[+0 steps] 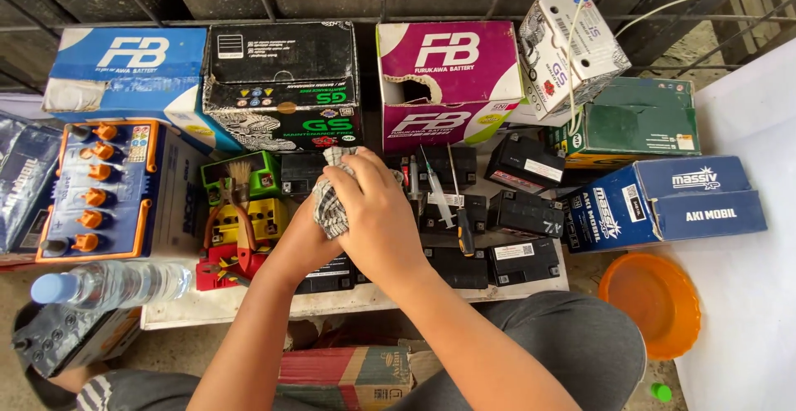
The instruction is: Cleaning a small battery component using a cloth
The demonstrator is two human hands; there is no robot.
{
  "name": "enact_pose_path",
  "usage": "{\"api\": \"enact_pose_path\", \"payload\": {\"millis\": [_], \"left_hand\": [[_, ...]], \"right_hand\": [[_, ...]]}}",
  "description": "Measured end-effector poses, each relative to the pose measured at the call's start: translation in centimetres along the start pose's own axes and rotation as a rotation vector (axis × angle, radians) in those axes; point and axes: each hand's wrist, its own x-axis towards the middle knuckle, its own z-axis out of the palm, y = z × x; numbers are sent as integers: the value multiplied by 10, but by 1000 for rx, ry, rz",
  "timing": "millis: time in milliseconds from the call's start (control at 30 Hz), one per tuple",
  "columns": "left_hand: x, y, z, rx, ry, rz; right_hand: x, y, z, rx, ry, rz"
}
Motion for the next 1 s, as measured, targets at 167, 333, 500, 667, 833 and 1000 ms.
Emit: {"api": "enact_pose_path", "payload": {"millis": [167, 333, 500, 667, 833, 1000], "left_hand": [[1, 10, 2, -46, -6, 20], [4, 15, 2, -70, -9, 45], [-3, 1, 2, -49, 4, 63], [-2, 7, 4, -58, 10, 77], [1, 22, 4, -101, 18, 83], [-2, 5, 5, -78, 2, 63]], "right_hand": [[-5, 24, -27, -7, 10, 72], [-2, 31, -28, -82, -13, 215], [6, 0, -7, -49, -12, 48], [1, 9, -29, -31, -64, 53], [-6, 43, -32, -73, -77, 197], [5, 18, -6, -118, 41, 25]]}}
